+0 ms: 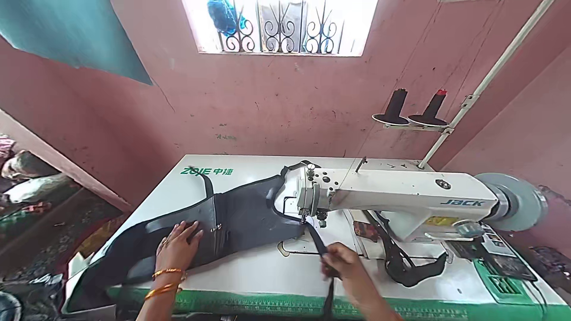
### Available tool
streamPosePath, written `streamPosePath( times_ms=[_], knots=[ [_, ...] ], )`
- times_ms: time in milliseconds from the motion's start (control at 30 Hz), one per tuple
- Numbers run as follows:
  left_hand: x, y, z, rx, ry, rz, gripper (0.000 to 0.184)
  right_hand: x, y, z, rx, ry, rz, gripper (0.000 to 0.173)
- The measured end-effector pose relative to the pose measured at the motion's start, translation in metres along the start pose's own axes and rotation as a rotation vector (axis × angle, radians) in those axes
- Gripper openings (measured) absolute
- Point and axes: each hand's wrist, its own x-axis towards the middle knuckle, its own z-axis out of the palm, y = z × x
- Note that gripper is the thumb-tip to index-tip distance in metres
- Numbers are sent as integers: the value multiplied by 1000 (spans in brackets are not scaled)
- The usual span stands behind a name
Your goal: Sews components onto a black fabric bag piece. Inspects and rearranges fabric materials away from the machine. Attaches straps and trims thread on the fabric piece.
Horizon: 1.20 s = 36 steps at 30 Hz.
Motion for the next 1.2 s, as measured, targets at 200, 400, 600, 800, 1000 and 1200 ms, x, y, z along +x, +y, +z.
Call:
streamPosePath(
  times_ms=[200,400,600,800,1000,1200],
  knots=[
    [-63,144,58,-306,75,602,45,-71,-57,-141,-333,259,-27,13],
    [-60,239,83,156,-371,400,46,-19,-38,-70,-862,267,-418,26],
    [-49,229,90,115,50,884,12,75,-26,21,-970,28,-167,33],
    [-68,235,64,71,-390,209,44,102,-13,29,-939,20,-85,32],
    [-78,261,74,41,-431,114,43,101,-23,21,-840,75,-119,44],
    [-95,232,62,49,-438,121,59,103,-28,11,-985,3,-31,30]
  ],
)
